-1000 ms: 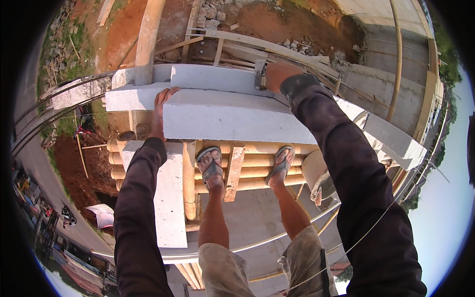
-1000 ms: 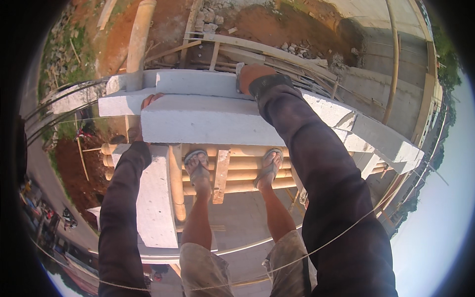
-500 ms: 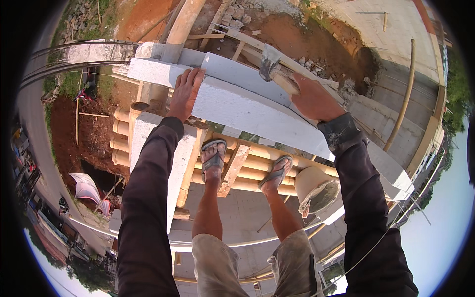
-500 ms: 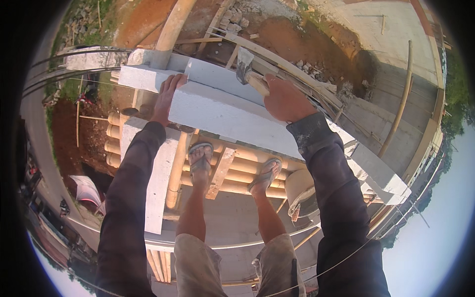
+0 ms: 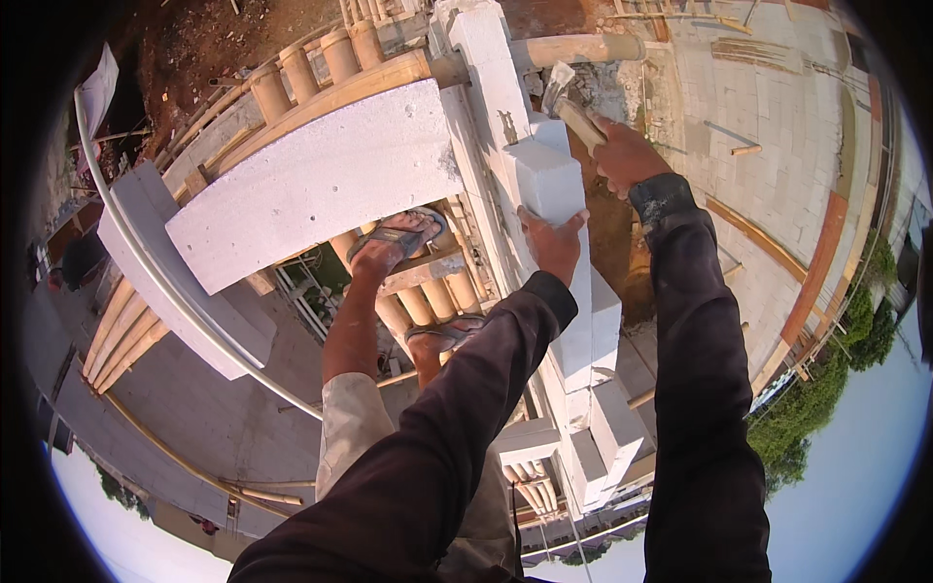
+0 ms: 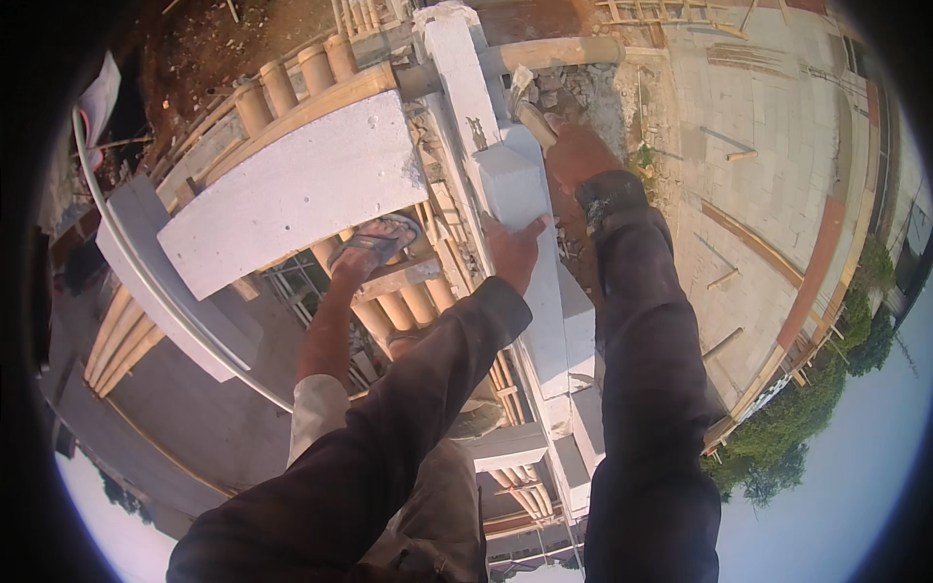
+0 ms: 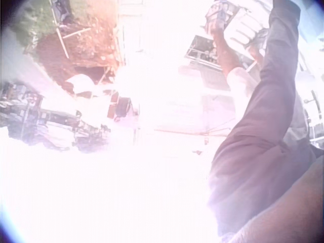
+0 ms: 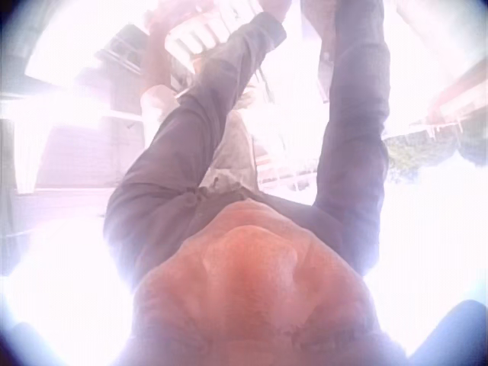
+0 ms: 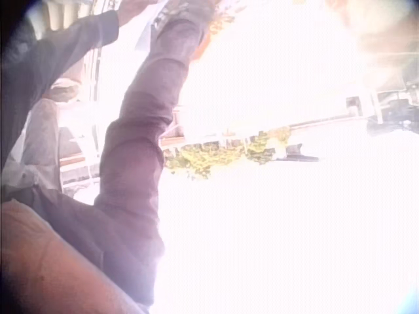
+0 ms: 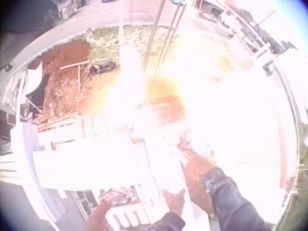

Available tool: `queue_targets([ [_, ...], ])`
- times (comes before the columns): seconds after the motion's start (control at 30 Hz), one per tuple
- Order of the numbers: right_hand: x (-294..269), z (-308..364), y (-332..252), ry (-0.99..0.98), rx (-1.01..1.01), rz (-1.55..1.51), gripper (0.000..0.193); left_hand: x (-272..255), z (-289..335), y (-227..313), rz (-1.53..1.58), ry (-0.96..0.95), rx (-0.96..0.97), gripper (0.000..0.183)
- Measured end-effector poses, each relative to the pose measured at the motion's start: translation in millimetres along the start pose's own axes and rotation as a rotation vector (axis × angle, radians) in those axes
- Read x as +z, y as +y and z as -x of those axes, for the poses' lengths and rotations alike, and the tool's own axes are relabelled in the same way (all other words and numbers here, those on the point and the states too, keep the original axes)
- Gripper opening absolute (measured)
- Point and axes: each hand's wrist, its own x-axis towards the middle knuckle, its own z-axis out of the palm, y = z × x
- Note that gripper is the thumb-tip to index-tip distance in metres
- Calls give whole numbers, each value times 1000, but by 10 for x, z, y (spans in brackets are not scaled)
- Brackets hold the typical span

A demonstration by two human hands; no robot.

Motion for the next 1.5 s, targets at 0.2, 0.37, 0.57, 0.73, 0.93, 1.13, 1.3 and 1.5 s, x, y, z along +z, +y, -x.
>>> queue_targets([
  [0.2,-129,-774,-500,162,-289,230,47,-196,17,-145,-180,-32,24,64],
  [0.37,85,-824,-629,451,-421,282,32,-215,39,74,-185,-123,-127,95],
  [0.57,235,-744,-829,77,-225,549,28,-217,91,161,-191,13,-21,63],
  [0.73,-215,-834,-805,367,-727,833,31,-194,62,112,-195,-11,-35,60],
  [0.93,267,-466,-732,17,-245,629,30,-226,90,125,-163,-13,-60,59],
  [1.13,-6,-4,-841,239,-262,83,33,-195,-100,-89,-99,-138,-71,72],
  [1.3,711,993,-772,877,-292,-514,30,-548,-270,-481,327,-472,-68,58],
  [1.5,1835,2383,-97,676,230,-973,29,-1574,173,-145,-1139,-433,833,77],
])
